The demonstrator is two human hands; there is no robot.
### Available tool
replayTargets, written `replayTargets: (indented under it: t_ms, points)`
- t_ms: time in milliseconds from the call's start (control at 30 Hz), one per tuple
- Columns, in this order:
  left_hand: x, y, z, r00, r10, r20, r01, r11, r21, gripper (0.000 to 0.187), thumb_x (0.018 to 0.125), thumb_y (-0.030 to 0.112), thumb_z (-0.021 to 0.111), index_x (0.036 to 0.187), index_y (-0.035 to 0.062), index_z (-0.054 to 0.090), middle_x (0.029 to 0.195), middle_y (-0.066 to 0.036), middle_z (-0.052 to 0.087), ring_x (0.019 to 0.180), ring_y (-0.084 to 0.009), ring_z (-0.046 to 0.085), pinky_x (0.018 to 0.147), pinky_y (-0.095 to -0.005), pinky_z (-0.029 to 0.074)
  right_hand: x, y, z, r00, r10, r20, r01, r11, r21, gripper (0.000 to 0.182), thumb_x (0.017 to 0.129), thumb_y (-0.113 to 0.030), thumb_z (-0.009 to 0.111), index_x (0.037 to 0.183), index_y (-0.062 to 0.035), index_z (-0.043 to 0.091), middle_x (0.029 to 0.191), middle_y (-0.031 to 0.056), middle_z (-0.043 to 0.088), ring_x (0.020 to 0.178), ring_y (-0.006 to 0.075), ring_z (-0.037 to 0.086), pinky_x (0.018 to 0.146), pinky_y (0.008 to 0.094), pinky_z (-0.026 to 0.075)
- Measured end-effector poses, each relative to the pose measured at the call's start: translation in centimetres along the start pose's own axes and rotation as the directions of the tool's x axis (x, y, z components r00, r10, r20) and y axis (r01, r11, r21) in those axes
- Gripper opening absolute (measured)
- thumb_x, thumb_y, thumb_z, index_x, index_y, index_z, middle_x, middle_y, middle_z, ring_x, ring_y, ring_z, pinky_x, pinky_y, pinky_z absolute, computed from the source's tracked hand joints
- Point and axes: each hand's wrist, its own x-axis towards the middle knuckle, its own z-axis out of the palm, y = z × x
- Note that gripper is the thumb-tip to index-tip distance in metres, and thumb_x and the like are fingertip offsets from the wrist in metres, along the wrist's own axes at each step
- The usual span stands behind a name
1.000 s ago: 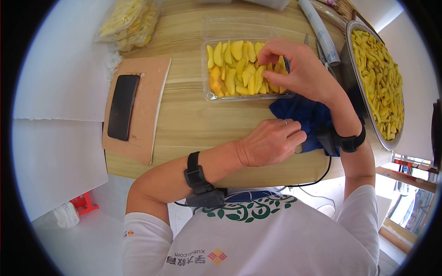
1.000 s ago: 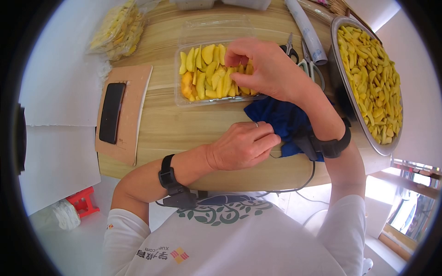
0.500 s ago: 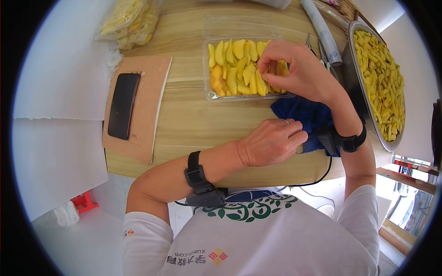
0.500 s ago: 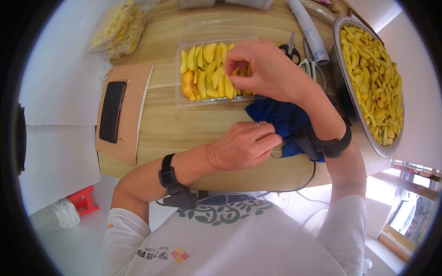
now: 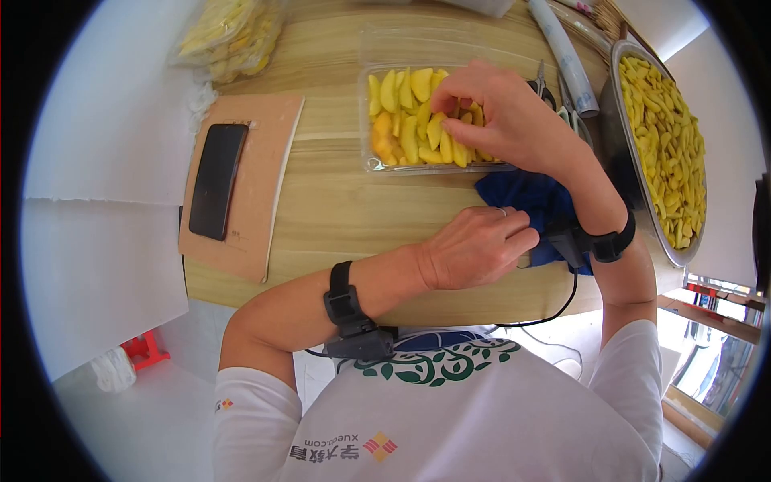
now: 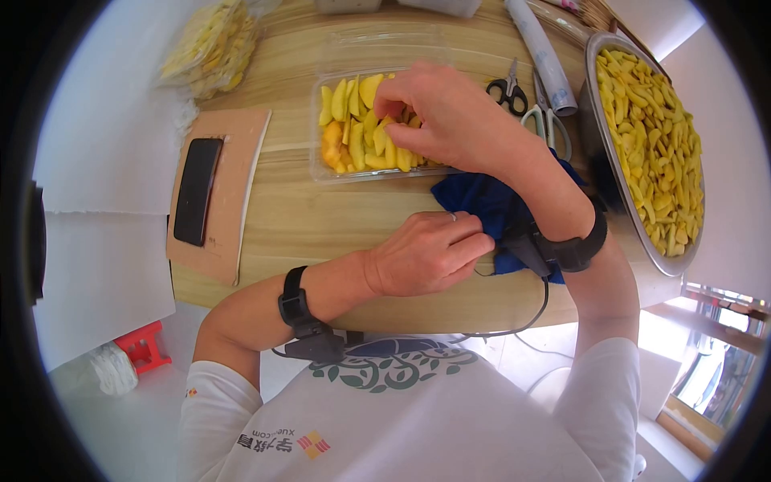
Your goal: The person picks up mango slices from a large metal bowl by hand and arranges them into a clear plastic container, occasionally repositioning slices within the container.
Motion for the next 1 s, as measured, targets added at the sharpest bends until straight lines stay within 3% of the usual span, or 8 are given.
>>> replayTargets:
  t_ms: [433, 700, 933, 1000]
  points:
    - [0.0, 0.1, 0.1, 1.000, 0.001, 0.005, -0.001, 0.999, 0.033, 0.020, 0.073, 0.002, 0.069, 0.089, 0.0048, 0.057, 0.078, -0.009, 0.050, 0.065, -0.0260, 0.058, 0.058, -0.0382, 0.049, -0.2, -0.5, 0.1, 0.998, -0.055, 0.002, 0.055, 0.998, 0.035, 0.018, 0.081, -0.009, 0.071, 0.096, -0.0018, 0.067, 0.090, 0.0108, 0.065, 0.087, 0.0257, 0.062, 0.079, 0.0355, 0.050]
    - [-0.1, -0.1, 0.1, 1.000, 0.002, 0.012, -0.003, 0.999, 0.033, 0.021, 0.072, 0.002, 0.069, 0.089, 0.0048, 0.057, 0.079, -0.009, 0.050, 0.066, -0.0262, 0.058, 0.058, -0.0385, 0.049, -0.2, -0.8, 0.2, 0.995, 0.058, 0.082, -0.076, 0.968, 0.238, 0.023, 0.079, -0.008, 0.070, 0.101, -0.0035, 0.067, 0.095, 0.0093, 0.064, 0.090, 0.0237, 0.062, 0.083, 0.0346, 0.051]
    - [0.0, 0.0, 0.1, 1.000, 0.002, 0.011, -0.002, 1.000, 0.027, 0.022, 0.071, 0.003, 0.069, 0.089, 0.0047, 0.057, 0.080, -0.009, 0.051, 0.067, -0.0266, 0.059, 0.058, -0.0389, 0.049, -0.2, -0.7, 0.0, 0.998, -0.030, 0.051, 0.027, 0.998, 0.065, 0.028, 0.075, -0.010, 0.072, 0.102, -0.0046, 0.067, 0.094, 0.0084, 0.063, 0.100, 0.0277, 0.058, 0.091, 0.0375, 0.047]
    - [-0.1, 0.0, 0.1, 1.000, 0.000, 0.014, -0.001, 1.000, 0.027, 0.022, 0.071, 0.003, 0.070, 0.089, 0.0047, 0.056, 0.080, -0.009, 0.051, 0.068, -0.0268, 0.059, 0.059, -0.0391, 0.049, -0.2, -1.3, -0.2, 0.991, -0.003, 0.135, -0.004, 0.999, 0.047, 0.028, 0.074, -0.011, 0.072, 0.102, -0.0062, 0.067, 0.097, 0.0080, 0.062, 0.103, 0.0294, 0.054, 0.094, 0.0391, 0.045]
